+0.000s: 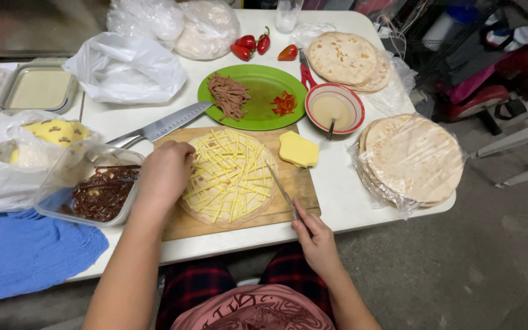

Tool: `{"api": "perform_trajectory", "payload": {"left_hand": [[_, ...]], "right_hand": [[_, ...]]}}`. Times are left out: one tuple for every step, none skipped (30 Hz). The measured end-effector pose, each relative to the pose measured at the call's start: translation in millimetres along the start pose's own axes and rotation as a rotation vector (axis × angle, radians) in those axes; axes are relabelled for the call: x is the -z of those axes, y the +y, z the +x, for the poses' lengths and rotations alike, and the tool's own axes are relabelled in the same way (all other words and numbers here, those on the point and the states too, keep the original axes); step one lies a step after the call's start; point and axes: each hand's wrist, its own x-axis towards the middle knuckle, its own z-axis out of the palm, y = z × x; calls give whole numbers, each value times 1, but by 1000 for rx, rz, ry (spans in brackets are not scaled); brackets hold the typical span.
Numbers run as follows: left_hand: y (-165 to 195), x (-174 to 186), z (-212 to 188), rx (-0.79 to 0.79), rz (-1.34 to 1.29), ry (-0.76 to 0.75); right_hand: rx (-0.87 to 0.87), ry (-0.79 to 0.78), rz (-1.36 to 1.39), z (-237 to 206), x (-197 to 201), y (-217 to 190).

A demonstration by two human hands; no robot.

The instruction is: The person sits at a table and cuts a block of cheese into strips with a knife, scattering the strips over a flatbread on a cutting board. They then spoon orange sauce from a saucepan over the cheese, place a second flatbread on top and press it down, and resume cutting more cheese.

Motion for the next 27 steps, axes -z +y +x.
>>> {"api": "perform_trajectory", "payload": {"left_hand": [[-3, -7, 4, 18, 38, -38], [-7, -14, 7, 36, 76, -78], [-11, -21, 9, 34, 108, -98], [-16, -26, 13, 32, 140, -118], [-21, -32, 16, 30, 173, -137], [-26, -38, 18, 14, 195, -157], [-30, -44, 21, -2, 217, -176], [-34, -49, 24, -17, 240, -193], [-37, -53, 26, -33, 250, -188], [-39, -56, 27, -49, 260, -185], [-40, -59, 28, -65, 270, -183], [-41, -59, 29, -64, 260, -178], [-41, -58, 29, -62, 249, -174], [-40, -56, 28, -59, 240, -171], [-38, -52, 27, -50, 210, -134], [-35, -48, 25, -41, 180, -96], [-31, -43, 24, -31, 151, -56], [-25, -39, 21, -36, 48, 12], [-18, -36, 16, -40, -56, 79], [-11, -33, 10, -45, -159, 146], [-2, -34, 0, 154, -427, 22], [9, -36, -11, 350, -693, -110], [19, -41, -21, 455, -1011, -221], [28, -47, -30, 558, -1329, -336], [32, -50, -41, 565, -1465, -364], [34, -54, -53, 574, -1600, -394], [34, -59, -61, 583, -1736, -422]], "right_hand": [[-4, -3, -9, 0, -1, -2], [-12, -5, -18, -1, 0, -4], [-4, -6, -12, -2, 0, -6], [5, -5, -4, -3, 1, -8], [15, -6, 3, -4, 2, -9], [15, -3, 0, -4, 3, -10], [17, -1, -3, -5, 3, -10], [22, 0, -5, -5, 4, -10], [23, 4, 1, -5, 4, -10], [22, 7, 7, -5, 4, -9], [20, 11, 13, -5, 4, -8], [8, 8, 13, -5, 4, -7], [-6, 4, 13, -5, 3, -5], [-20, -1, 14, -6, 3, -3], [-11, -1, 19, -6, 2, -2], [-1, -1, 24, -6, 2, 0], [12, -2, 28, -5, 1, 1], [-61, -31, 109, -4, 1, 2], [-136, -60, 190, -3, 0, 2], [-211, -89, 271, -2, -1, 2], [-264, -138, 409, -2, -2, 1], [-318, -183, 549, -1, -3, -1], [-371, -226, 689, -1, -5, -3], [-390, -286, 748, -1, -7, -5], [-408, -347, 806, 0, -10, -7], [-427, -407, 864, 0, -13, -9], [-427, -454, 921, 1, -14, -11]]}}
